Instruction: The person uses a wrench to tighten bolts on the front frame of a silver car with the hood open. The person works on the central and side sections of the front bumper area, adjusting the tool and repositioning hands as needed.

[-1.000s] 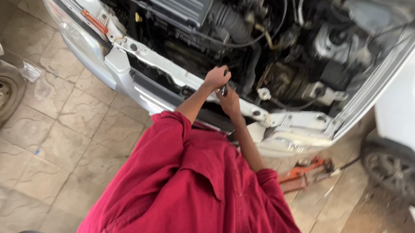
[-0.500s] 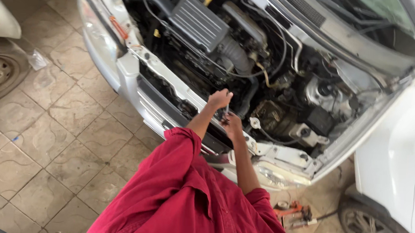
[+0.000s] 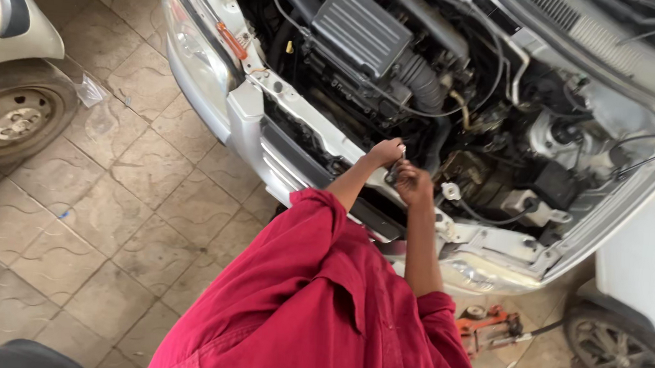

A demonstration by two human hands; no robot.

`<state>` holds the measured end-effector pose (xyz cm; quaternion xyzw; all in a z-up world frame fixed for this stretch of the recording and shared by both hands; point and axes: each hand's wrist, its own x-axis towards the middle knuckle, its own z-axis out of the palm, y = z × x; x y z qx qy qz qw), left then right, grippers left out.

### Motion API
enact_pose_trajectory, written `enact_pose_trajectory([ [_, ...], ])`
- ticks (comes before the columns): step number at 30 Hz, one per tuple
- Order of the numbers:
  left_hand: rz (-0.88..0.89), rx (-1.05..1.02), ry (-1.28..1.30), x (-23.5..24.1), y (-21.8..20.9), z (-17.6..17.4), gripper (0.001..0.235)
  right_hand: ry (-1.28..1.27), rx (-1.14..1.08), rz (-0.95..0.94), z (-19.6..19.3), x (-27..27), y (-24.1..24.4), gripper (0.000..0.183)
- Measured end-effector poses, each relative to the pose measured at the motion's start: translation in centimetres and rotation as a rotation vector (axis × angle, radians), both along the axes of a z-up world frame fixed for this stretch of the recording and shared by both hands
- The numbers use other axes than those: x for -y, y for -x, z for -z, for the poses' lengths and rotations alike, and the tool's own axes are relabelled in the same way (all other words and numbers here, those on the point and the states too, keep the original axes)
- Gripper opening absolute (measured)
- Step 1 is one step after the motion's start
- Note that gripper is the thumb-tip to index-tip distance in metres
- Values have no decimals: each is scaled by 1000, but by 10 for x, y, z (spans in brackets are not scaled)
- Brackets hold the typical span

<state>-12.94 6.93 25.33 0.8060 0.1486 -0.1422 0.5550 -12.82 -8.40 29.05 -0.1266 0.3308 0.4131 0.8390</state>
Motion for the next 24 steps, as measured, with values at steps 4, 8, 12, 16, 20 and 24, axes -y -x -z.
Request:
enact_pose_trajectory([
  [4, 4, -8, 111, -12, -2, 5, 43, 240, 198, -170, 0, -7, 10, 10],
  [8, -52, 74, 99, -7, 3, 3, 43, 665, 430, -288, -7, -1, 35, 12],
  [12, -57, 98, 90, -11, 0, -5, 44, 963, 583, -407, -19, -13, 51, 13],
  [16, -12, -98, 355, -19, 2, -4, 46, 1266, 650, -525, -17, -31, 61, 24],
  [20, 29, -124, 382, -19, 3, 3, 43, 1460, 864, -513, -8, -33, 66, 30],
  [24, -26, -63, 441, -37, -8, 17, 38, 1808, 1365, -548, 6, -32, 50, 30],
])
